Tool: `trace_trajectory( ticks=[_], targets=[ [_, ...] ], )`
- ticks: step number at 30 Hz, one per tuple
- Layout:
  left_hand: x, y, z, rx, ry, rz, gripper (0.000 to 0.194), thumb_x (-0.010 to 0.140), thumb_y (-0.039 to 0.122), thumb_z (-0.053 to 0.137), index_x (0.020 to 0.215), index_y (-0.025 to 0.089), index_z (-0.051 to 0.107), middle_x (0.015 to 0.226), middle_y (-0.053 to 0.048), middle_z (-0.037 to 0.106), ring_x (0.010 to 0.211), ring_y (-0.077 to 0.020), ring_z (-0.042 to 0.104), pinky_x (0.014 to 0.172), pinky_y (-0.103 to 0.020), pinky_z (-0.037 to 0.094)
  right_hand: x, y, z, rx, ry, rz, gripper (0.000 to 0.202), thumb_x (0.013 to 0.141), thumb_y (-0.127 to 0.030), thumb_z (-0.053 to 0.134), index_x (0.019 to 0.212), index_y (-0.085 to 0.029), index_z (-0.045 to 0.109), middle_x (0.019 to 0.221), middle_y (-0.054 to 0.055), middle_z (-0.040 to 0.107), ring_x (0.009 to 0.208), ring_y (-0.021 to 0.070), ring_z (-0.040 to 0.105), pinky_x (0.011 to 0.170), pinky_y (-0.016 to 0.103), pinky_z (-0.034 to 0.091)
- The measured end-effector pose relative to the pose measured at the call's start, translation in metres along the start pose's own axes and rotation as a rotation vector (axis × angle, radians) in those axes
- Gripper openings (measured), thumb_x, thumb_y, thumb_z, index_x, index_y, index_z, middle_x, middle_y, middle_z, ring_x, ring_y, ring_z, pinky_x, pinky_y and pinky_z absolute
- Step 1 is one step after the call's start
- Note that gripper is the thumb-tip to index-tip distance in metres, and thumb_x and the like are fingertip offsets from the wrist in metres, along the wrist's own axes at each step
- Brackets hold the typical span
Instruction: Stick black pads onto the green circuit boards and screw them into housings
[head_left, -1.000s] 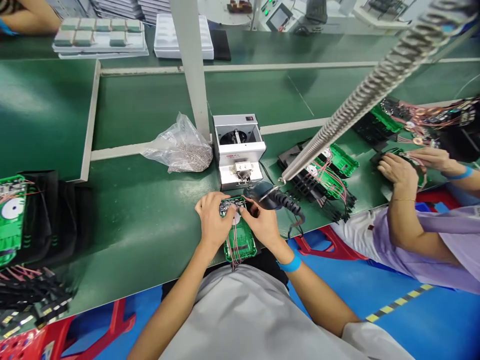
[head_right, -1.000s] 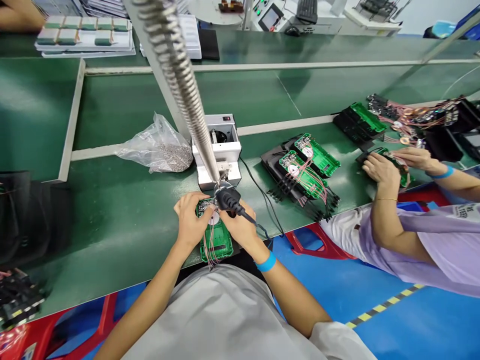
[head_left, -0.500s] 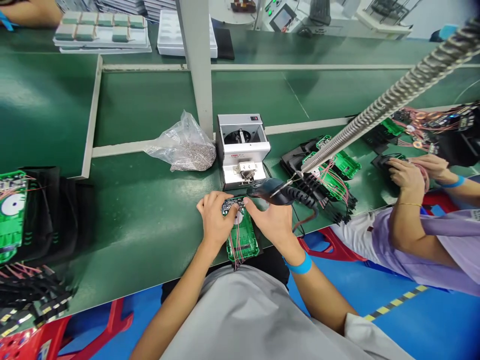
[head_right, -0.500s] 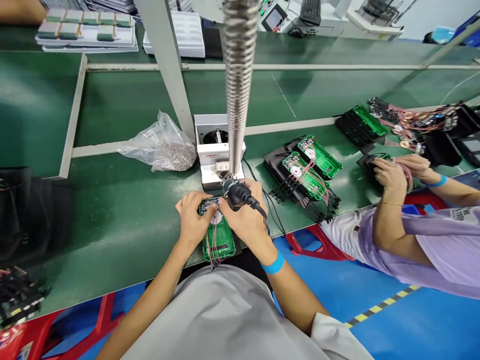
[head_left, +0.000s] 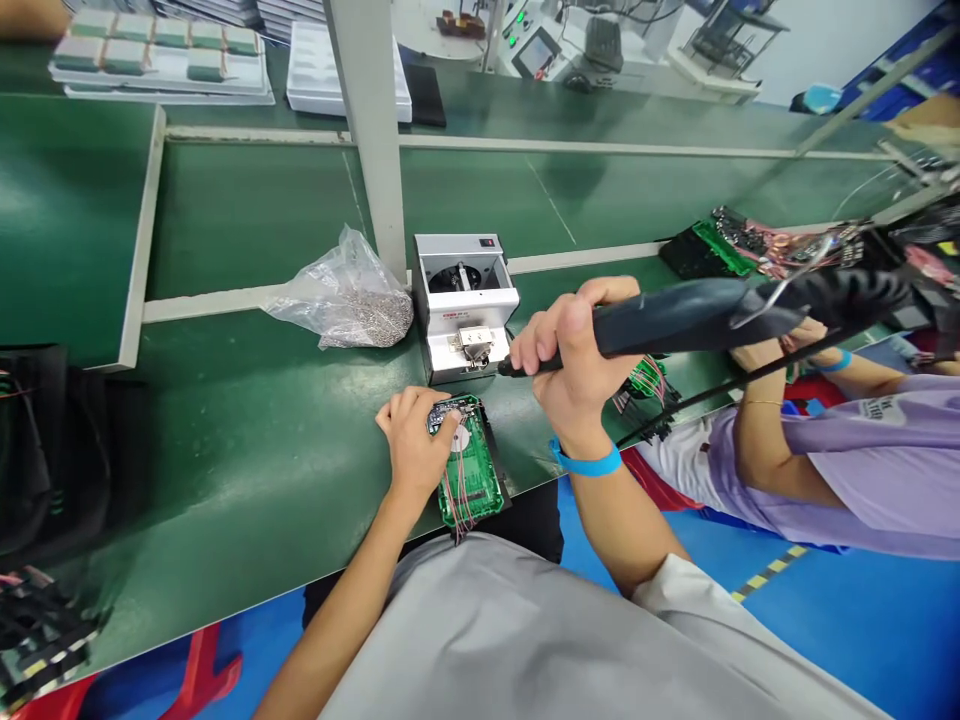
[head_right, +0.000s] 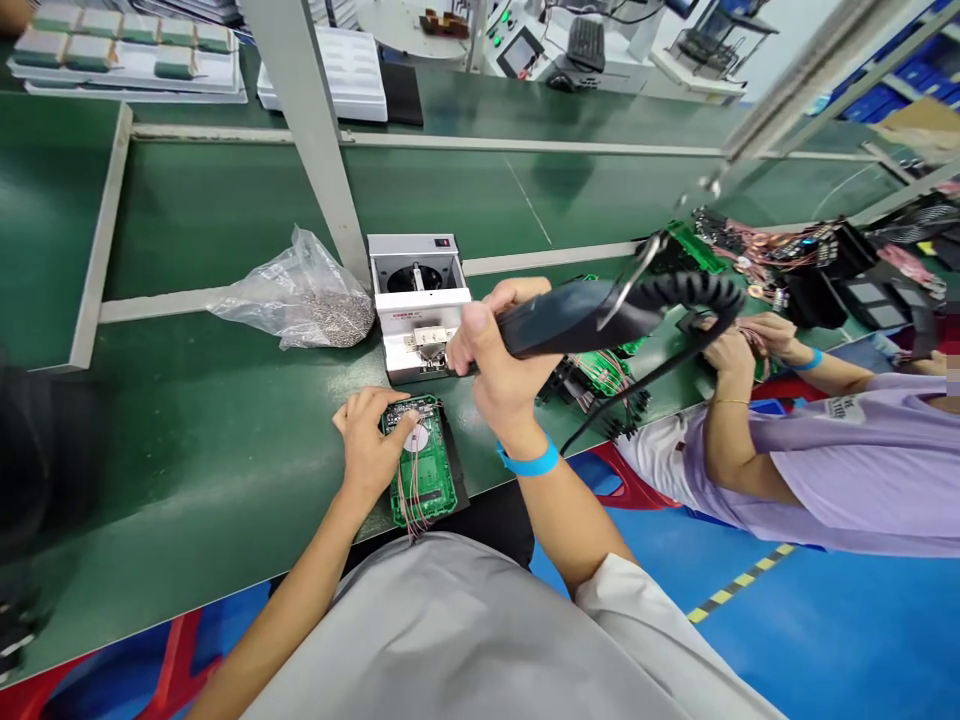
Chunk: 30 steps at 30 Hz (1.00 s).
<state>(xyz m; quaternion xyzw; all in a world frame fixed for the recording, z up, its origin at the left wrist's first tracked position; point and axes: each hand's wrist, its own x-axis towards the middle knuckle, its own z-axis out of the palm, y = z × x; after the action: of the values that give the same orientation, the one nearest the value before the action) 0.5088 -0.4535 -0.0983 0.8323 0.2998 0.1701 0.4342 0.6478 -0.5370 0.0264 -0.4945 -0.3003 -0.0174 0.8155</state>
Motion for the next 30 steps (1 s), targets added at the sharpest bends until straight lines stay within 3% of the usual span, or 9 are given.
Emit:
trace_trajectory(
  ticks=[7,14,24,30],
  targets=[
    [-0.001,-0.002,0.0,0.006,-0.002,0.016,0.017,0.098,0.037,0.073,0.112,0.03,0.079,0.12,-0.002,0.074,0.123,-0.0227,0.062,0.116,-0.046,0.03,0.02,0.008,0.022,-0.005,-0.04,0.031,0.052,0.085,-0.054,0.09,0.095,-0.028,0.045,0.057,-0.013,0.043,0.036,0.006,0.041,0.037,0.026,0.036],
    [-0.001,-0.003,0.001,0.008,0.012,0.027,0.016,0.098,0.037,0.073,0.11,0.029,0.079,0.119,-0.002,0.074,0.122,-0.0226,0.062,0.115,-0.045,0.031,0.015,0.024,0.023,-0.086,-0.085,0.079,0.05,0.088,-0.057,0.085,0.091,-0.026,0.047,0.061,-0.012,0.041,0.042,0.0038,0.045,0.044,0.024,0.039],
    [-0.001,-0.001,0.0,0.017,0.012,0.023,0.018,0.099,0.038,0.07,0.112,0.029,0.079,0.119,-0.003,0.074,0.121,-0.0229,0.062,0.115,-0.046,0.031,-0.018,-0.001,0.008,0.003,-0.122,0.236,0.051,0.087,-0.052,0.088,0.092,-0.025,0.044,0.058,-0.015,0.044,0.038,0.0025,0.044,0.038,0.02,0.04],
    [-0.001,-0.003,0.001,0.037,0.02,0.045,0.02,0.1,0.043,0.068,0.111,0.029,0.078,0.119,-0.004,0.075,0.121,-0.0238,0.062,0.115,-0.048,0.032,-0.034,0.008,0.004,0.037,-0.15,0.302,0.052,0.087,-0.051,0.088,0.092,-0.025,0.044,0.059,-0.015,0.046,0.038,0.0029,0.045,0.038,0.021,0.041]
  ],
)
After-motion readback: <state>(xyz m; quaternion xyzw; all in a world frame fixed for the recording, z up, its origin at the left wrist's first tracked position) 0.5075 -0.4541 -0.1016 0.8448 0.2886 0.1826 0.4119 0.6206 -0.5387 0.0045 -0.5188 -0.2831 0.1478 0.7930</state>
